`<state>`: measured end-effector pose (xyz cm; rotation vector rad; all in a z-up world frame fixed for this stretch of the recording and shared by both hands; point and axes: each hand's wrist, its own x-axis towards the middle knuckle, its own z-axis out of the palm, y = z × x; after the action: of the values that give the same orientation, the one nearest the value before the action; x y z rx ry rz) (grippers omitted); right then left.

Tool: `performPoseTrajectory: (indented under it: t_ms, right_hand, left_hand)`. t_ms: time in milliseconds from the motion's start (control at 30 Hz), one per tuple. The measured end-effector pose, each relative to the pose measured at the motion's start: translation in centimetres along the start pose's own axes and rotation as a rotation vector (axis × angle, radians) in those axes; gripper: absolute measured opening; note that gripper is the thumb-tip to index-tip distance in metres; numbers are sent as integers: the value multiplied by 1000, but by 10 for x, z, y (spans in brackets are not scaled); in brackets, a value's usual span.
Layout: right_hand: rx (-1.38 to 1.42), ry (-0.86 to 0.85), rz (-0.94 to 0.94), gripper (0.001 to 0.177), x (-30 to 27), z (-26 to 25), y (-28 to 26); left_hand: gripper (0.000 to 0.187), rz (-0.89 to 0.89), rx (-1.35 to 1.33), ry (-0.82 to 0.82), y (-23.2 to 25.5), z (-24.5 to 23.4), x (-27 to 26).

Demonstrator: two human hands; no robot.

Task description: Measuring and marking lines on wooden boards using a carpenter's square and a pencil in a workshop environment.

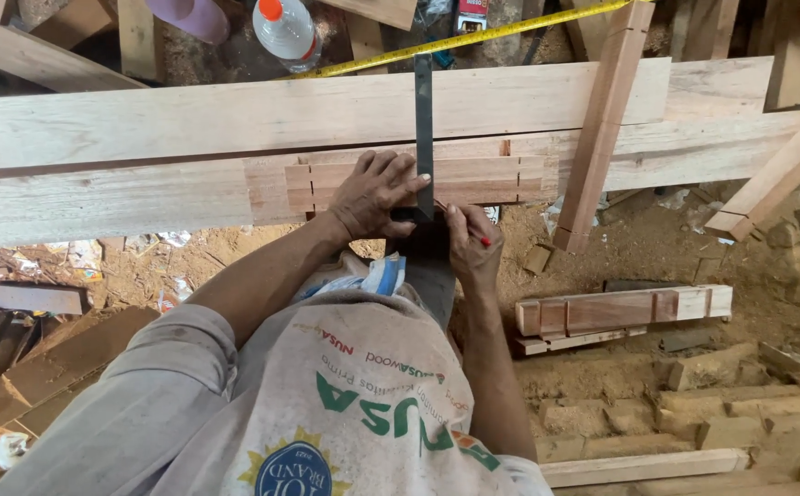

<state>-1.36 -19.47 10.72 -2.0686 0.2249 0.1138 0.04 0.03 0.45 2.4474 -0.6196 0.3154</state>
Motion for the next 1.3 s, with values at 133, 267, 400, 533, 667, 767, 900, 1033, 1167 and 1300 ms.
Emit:
performPoseTrajectory:
  t_ms: [133, 267, 400, 533, 667, 767, 900, 1033, 1167, 1300]
  right_hand:
    - [1, 25, -10, 15, 0, 2, -7]
    - [25, 45, -13, 15, 6, 7, -12]
    - [-24, -9, 8, 15, -2, -2, -12]
    - [-28, -70, 55, 15, -8, -9, 1]
    - [-6, 7, 45, 16, 6, -4, 5]
    - [24, 63, 28, 18, 23, 7, -5]
    - [101, 96, -72, 21, 39, 23, -11]
    - [27, 72, -49, 21, 45, 29, -10]
    - [-27, 118, -67, 20, 26, 17, -25]
    - [-91, 44, 51, 18, 7, -3, -29]
  left_hand:
    - [86, 7, 14, 8, 0, -1, 1]
    - [85, 5, 15, 10, 2, 2, 1]
    - [84, 14, 27, 32, 1, 0, 1]
    - [86, 27, 15, 50, 0, -1, 2]
    - [88, 13, 11, 52, 0, 0, 0]
    - [89, 34, 17, 49, 0, -2, 1]
    - [91, 16, 20, 11, 2, -3, 2]
    - [92, 9, -25, -60, 0, -2, 2]
    - [88, 52, -97, -84, 3, -11, 4]
    - [84, 2, -103, -70, 12, -19, 11]
